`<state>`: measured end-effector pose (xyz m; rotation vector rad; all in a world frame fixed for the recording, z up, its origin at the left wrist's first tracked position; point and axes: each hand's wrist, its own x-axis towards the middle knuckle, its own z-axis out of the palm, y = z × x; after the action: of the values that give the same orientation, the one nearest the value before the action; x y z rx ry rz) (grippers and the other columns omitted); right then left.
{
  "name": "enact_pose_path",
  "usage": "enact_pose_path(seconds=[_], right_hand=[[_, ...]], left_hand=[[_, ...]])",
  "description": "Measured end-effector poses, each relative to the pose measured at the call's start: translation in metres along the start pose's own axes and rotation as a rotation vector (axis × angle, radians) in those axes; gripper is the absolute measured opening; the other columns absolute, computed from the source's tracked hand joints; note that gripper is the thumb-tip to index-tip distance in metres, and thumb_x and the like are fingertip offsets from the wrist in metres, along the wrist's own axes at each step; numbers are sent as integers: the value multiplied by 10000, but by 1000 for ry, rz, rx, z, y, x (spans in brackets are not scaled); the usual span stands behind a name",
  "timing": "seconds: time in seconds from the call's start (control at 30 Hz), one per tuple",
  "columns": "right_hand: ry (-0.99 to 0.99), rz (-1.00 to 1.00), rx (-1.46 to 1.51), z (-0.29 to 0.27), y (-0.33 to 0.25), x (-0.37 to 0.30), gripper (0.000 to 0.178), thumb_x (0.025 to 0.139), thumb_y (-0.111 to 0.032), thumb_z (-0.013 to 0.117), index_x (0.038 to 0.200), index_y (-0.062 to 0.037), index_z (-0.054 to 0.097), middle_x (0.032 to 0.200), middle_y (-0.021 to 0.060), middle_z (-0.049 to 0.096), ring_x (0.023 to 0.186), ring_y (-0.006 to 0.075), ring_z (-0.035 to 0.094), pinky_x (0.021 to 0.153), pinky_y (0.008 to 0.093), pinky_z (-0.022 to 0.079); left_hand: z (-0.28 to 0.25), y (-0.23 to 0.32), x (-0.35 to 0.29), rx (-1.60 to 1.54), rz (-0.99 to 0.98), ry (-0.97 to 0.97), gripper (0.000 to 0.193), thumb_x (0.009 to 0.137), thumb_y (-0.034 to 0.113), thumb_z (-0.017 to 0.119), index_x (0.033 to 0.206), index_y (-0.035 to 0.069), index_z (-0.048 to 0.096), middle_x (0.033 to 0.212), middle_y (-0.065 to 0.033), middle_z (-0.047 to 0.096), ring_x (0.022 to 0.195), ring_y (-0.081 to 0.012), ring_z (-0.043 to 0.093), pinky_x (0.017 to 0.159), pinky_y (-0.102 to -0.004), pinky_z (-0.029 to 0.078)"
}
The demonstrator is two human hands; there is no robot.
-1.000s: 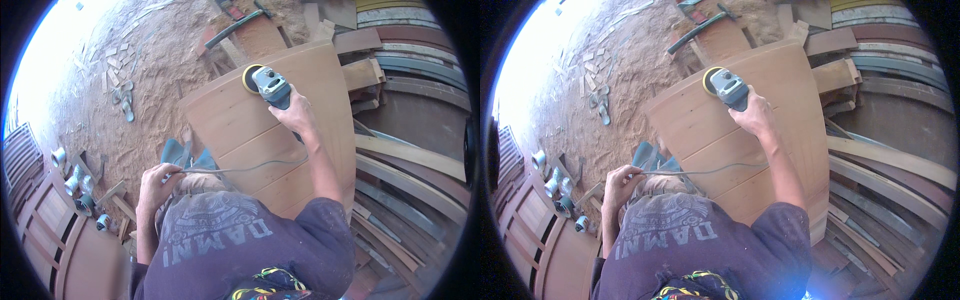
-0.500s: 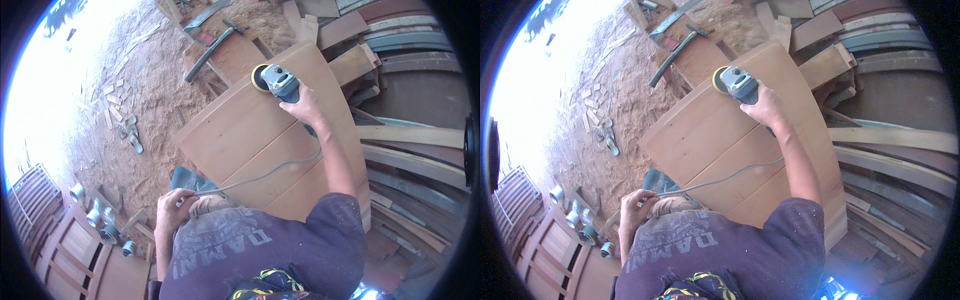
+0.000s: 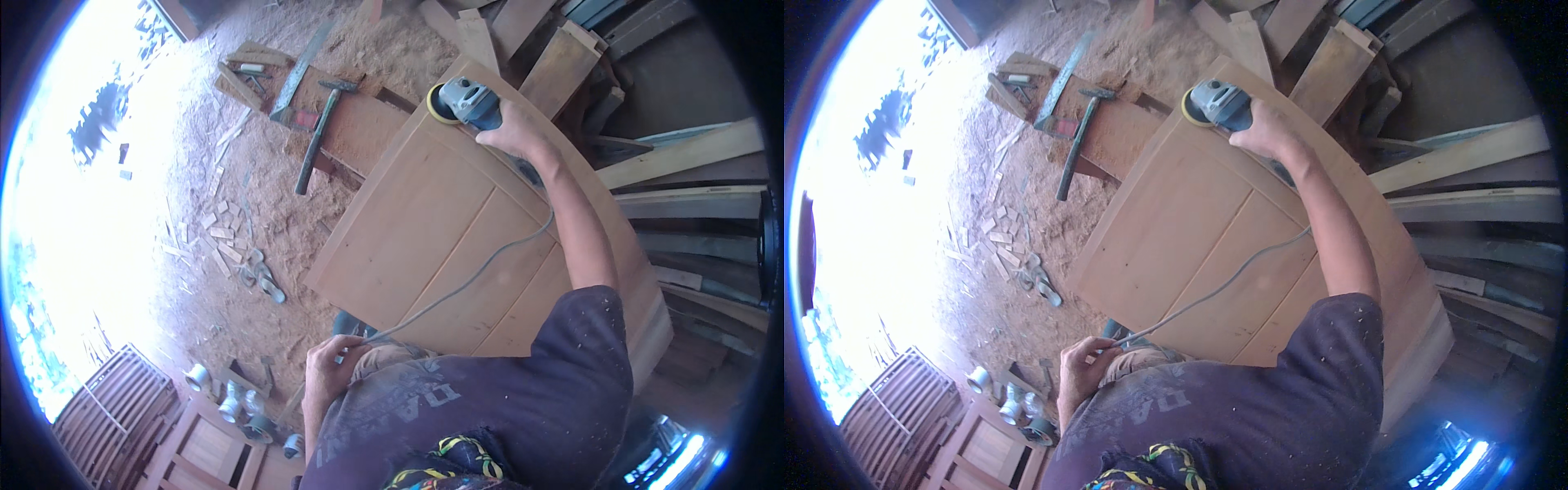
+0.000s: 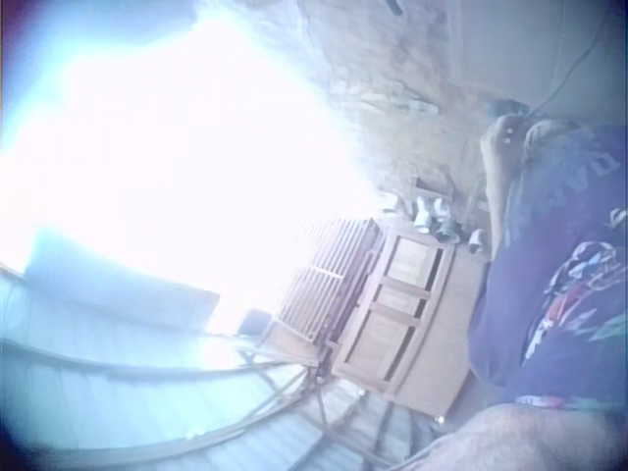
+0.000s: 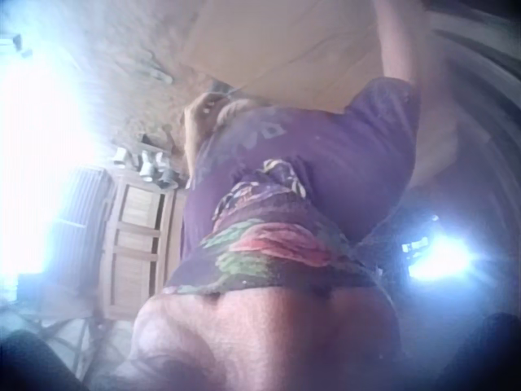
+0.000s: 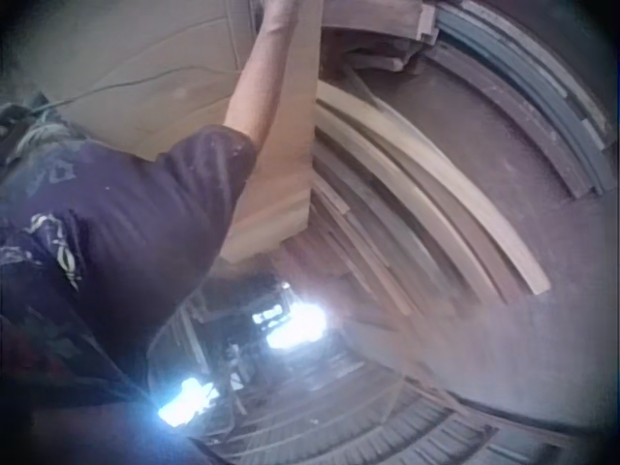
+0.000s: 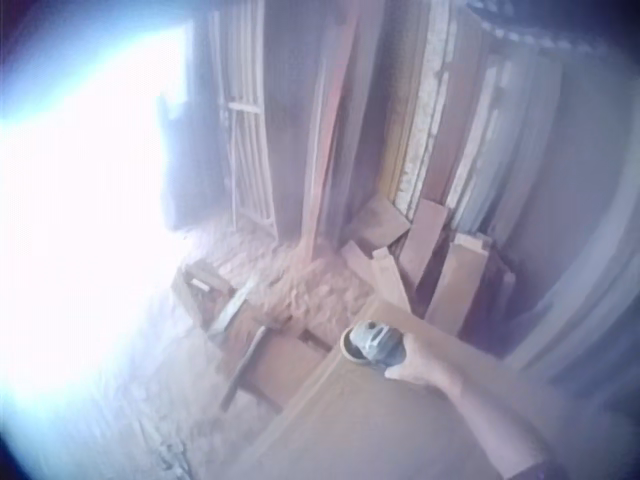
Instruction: The person uses an orbital sander to smooth the surface of a large wooden panel. They move the sander across the panel in sweeping motions, then flip the panel over and continue sanding the other side.
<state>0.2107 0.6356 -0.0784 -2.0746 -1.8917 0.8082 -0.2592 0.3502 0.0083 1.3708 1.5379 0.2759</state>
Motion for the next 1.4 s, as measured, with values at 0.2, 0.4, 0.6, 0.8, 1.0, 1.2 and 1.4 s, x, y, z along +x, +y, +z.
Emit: enact_pose_path(seconds=[0.2, 0.4, 0.6, 0.8, 1.0, 1.2, 1.4], right_hand=[[46, 119, -2, -16, 53, 42, 687, 724, -325, 883, 1281, 50, 742, 1238, 333, 782, 1183, 467, 767, 1007, 503, 613], [114, 183, 19, -49, 77, 71, 714, 713, -385, 935, 1269, 28, 763, 1232, 275, 792, 1165, 414, 775, 1003, 461, 607], [96, 128, 361, -39, 38, -2, 595, 807, -390, 931, 1229, 0, 777, 1101, 126, 798, 1005, 267, 760, 946, 416, 595], [-102, 70, 294, 37, -34, -114, 618, 830, -421, 927, 1260, -11, 757, 1074, 160, 812, 973, 321, 794, 895, 457, 621], [-355, -222, 5, 128, -157, -212, 595, 828, -356, 915, 1232, -12, 646, 1095, 303, 787, 1068, 511, 781, 936, 574, 629], [-355, -205, -85, 140, -183, -224, 481, 844, -244, 858, 1190, -21, 611, 1061, 300, 784, 1034, 522, 776, 929, 595, 623], [-264, -156, -116, 116, -141, -188, 426, 846, -224, 842, 1150, -33, 611, 1014, 291, 788, 1034, 518, 770, 916, 601, 620]], left_hand=[[11, 6, 10, 38, 55, -29, 150, 924, 116, 898, 1060, 61, 866, 934, -100, 850, 814, -205, 792, 732, -362, 628], [15, 19, 11, 55, 57, -59, 167, 934, 121, 895, 1084, 53, 865, 936, -104, 848, 812, -198, 788, 727, -365, 618], [-1, -14, -25, 48, -46, 34, 169, 947, 133, 895, 1092, 60, 847, 987, -108, 853, 843, -222, 806, 745, -364, 637], [-22, -50, -65, 92, -40, 152, 163, 955, 148, 884, 1091, 64, 851, 977, -101, 847, 841, -225, 790, 737, -365, 625], [-19, -88, -81, 25, -14, 187, 170, 937, 150, 896, 1074, 60, 850, 975, -100, 847, 820, -229, 788, 725, -369, 617], [-27, -109, -92, 38, 20, 178, 166, 933, 115, 903, 1078, 47, 856, 964, -97, 855, 841, -183, 797, 687, -342, 613], [-18, -90, -85, 2, -1, 188, 156, 920, 105, 900, 1046, 34, 841, 953, -106, 843, 829, -213, 797, 733, -354, 617]])
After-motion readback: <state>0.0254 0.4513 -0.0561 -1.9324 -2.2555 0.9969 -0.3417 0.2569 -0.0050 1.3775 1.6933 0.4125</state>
